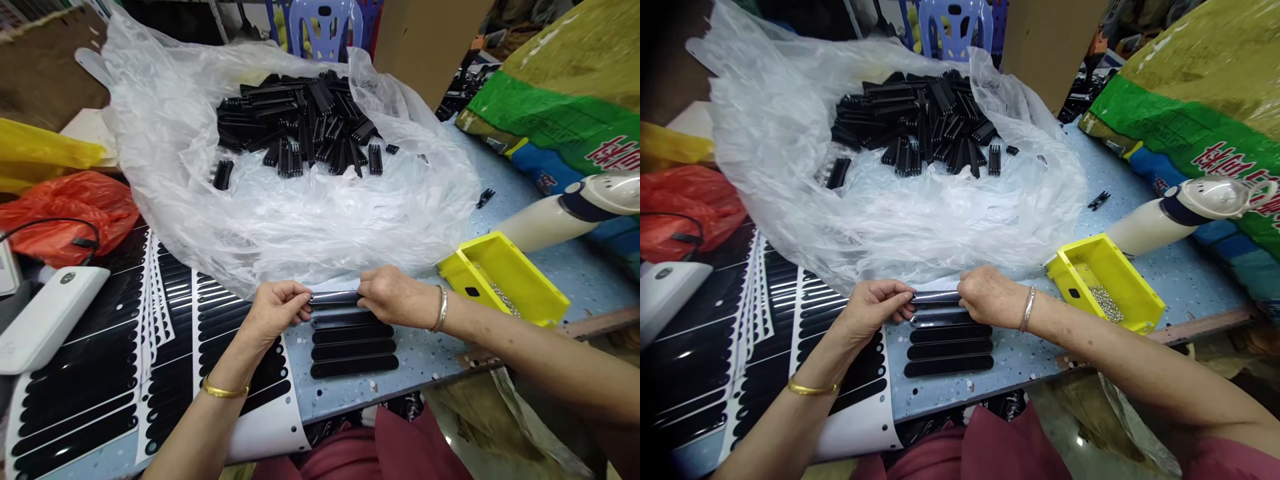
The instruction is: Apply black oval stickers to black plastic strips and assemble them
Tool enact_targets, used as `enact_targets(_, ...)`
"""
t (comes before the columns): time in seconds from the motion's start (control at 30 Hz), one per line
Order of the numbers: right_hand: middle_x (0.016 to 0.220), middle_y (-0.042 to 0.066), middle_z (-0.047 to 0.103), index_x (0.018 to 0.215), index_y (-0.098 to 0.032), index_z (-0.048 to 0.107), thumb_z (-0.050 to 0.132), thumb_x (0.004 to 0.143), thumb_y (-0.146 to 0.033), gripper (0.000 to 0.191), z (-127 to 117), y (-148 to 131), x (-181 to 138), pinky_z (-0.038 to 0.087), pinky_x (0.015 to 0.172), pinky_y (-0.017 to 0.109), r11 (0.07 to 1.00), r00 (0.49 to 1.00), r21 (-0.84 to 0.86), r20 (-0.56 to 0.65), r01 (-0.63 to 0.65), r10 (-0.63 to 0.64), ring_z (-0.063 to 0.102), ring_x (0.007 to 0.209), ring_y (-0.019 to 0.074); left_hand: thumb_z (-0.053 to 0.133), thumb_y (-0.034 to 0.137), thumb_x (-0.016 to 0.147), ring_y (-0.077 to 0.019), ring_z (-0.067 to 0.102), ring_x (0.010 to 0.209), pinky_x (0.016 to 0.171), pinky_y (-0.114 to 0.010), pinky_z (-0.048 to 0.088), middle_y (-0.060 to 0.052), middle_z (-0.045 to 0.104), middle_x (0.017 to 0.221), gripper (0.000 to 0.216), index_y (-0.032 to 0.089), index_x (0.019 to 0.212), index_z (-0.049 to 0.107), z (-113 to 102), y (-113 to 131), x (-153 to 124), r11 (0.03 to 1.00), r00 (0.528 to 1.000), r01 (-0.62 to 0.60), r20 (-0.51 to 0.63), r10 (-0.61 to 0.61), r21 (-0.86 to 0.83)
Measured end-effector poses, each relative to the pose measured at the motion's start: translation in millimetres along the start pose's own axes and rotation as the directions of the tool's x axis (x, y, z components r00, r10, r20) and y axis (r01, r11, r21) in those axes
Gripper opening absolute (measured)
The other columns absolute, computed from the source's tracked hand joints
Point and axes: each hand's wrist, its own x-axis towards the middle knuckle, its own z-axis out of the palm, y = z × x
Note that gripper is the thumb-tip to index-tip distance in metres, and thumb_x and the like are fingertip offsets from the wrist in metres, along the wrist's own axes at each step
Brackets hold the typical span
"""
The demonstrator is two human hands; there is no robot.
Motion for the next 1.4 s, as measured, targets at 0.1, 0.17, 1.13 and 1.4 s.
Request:
enact_targets(0.1,0.082,0.011,0.069,0.074,-0.009,0.070,0.064,0.086,-0.016,0.014,0,0,-1,0.038,0.059,0.027,1.000,1.000,0.012,-0.004,-0.005,0.005,0.063,0.070,0.0185,0.076,0.032,0.062,-0.0129,0.064,0.046,0.041,-0.018,0.046,-0.002,0.067,0.052,0.023,0.012,0.073,0.072,1,0,0,1.000,1.000,-0.006,-0.009,0.006,-0.003)
enact_targets(0.17,0.081,0.011,0.069,0.074,-0.009,0.070,0.065,0.085,-0.016,0.014,2,1,-2,0.038,0.059,0.027,1.000,1.000,0.023,-0.025,-0.006,0.006,0.063,0.070,0.0181,0.075,0.031,0.062,-0.0126,0.064,0.045,0.041,-0.017,0.045,-0.002,0.066,0.051,0.022,0.012,0.073,0.072,1,0,0,1.000,1.000,-0.003,-0.017,0.003,0.001)
enact_targets(1.13,0.085,0.009,0.072,0.090,-0.014,0.073,0.064,0.089,-0.023,0.013,58,23,-15,0.051,0.077,0.031,0.955,0.857,0.236,-0.514,0.178,-0.033,0.064,0.079,0.0196,0.073,0.039,0.061,-0.0091,0.054,0.035,0.034,-0.016,0.040,0.002,0.062,0.046,0.024,0.016,0.067,0.075,15,-3,7,0.982,0.989,-0.093,-0.101,0.111,0.163)
enact_targets(1.4,0.083,0.008,0.074,0.096,-0.015,0.075,0.069,0.086,-0.028,0.018,65,25,-16,0.053,0.075,0.030,0.909,0.819,0.378,-0.569,0.177,0.077,0.066,0.078,0.0191,0.075,0.039,0.058,-0.0090,0.054,0.035,0.034,-0.016,0.040,0.002,0.061,0.044,0.026,0.015,0.068,0.075,15,2,4,0.987,0.991,-0.061,-0.107,0.077,0.148)
